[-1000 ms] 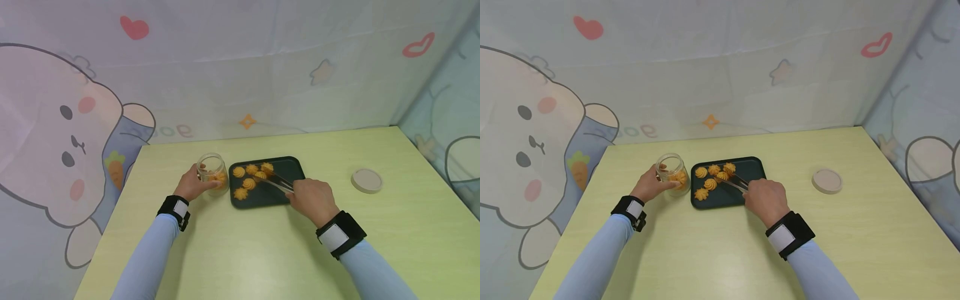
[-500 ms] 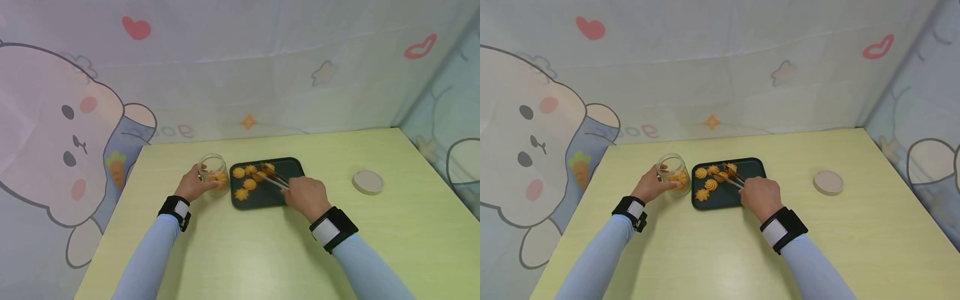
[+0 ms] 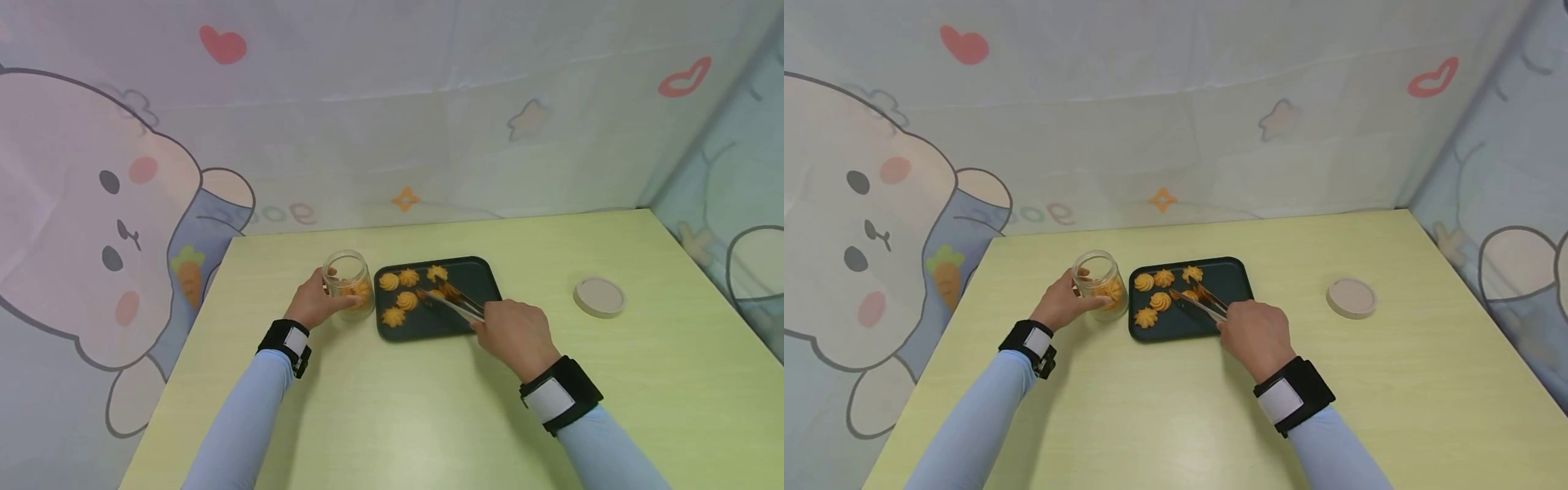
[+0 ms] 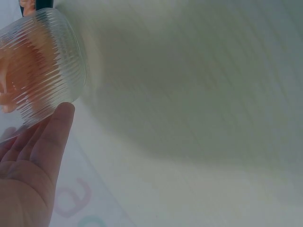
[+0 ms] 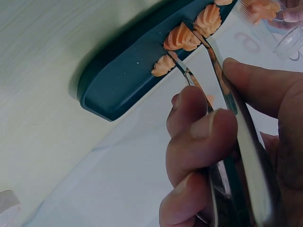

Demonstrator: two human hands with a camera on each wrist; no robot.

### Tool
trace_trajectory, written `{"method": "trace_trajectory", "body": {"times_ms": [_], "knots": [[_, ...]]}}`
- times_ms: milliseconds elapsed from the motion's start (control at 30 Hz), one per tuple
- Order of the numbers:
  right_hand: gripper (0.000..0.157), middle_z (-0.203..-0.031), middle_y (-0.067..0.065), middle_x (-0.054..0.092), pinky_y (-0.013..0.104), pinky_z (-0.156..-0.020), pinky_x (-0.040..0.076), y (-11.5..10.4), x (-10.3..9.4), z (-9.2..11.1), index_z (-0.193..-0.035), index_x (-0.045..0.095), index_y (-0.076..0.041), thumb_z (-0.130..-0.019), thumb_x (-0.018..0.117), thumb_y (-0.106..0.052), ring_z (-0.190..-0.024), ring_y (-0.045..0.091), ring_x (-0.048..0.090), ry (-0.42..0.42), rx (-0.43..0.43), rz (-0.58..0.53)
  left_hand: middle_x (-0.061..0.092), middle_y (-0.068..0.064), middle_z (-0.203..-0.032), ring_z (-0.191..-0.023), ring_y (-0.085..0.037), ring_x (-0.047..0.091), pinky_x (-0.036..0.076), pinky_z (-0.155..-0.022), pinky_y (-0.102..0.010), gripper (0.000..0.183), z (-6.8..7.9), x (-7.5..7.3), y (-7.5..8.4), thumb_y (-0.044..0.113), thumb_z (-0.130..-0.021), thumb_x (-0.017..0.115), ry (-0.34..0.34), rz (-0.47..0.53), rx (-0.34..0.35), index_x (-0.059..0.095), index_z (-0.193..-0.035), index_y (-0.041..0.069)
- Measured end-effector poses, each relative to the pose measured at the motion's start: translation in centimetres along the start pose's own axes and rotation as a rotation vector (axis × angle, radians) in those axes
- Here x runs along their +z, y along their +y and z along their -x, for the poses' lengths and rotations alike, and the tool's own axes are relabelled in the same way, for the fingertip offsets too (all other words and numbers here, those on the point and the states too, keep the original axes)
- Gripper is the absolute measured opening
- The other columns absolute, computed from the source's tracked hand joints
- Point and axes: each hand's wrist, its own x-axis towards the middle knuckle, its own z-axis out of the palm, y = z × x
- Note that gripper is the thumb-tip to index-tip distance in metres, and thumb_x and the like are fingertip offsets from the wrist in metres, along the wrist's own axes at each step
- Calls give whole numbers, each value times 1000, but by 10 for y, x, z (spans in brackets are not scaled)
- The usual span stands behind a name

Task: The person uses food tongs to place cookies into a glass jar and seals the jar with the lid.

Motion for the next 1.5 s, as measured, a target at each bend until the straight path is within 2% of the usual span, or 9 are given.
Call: {"method": "trace_trajectory", "body": {"times_ms": [367, 900, 1267, 1500], "knots": [[37, -53, 3, 52, 38, -42, 42, 4, 0, 0, -65, 59, -8, -90, 74, -30, -48, 20, 51, 36, -27, 6, 57, -23, -137, -124, -39, 57, 51, -97, -49, 80, -1, 0, -1, 45, -84, 82, 2, -4, -2, 43, -142, 6], [36, -54, 3, 52, 39, -42, 42, 9, -3, 0, -66, 58, -9, -90, 74, -30, -48, 20, 51, 60, -32, -14, 58, -23, -135, -122, -38, 58, 51, -95, -48, 81, -1, 0, 1, 45, -84, 82, 3, -24, -7, 43, -143, 6], [38, -51, 2, 49, 34, -41, 37, 1, -34, -10, -65, 56, -10, -91, 75, -30, -46, 19, 48, 121, -77, 4, 58, -23, -135, -121, -37, 58, 51, -95, -47, 82, -1, 0, 0, 46, -84, 82, 1, -14, -14, 42, -144, 7], [38, -51, 2, 45, 31, -43, 30, -20, -63, -24, -66, 55, -12, -95, 72, -30, -46, 19, 45, 145, -115, 9, 57, -23, -137, -123, -38, 57, 51, -96, -48, 82, -1, 1, 2, 45, -84, 82, -2, -9, -20, 42, -144, 6]]}}
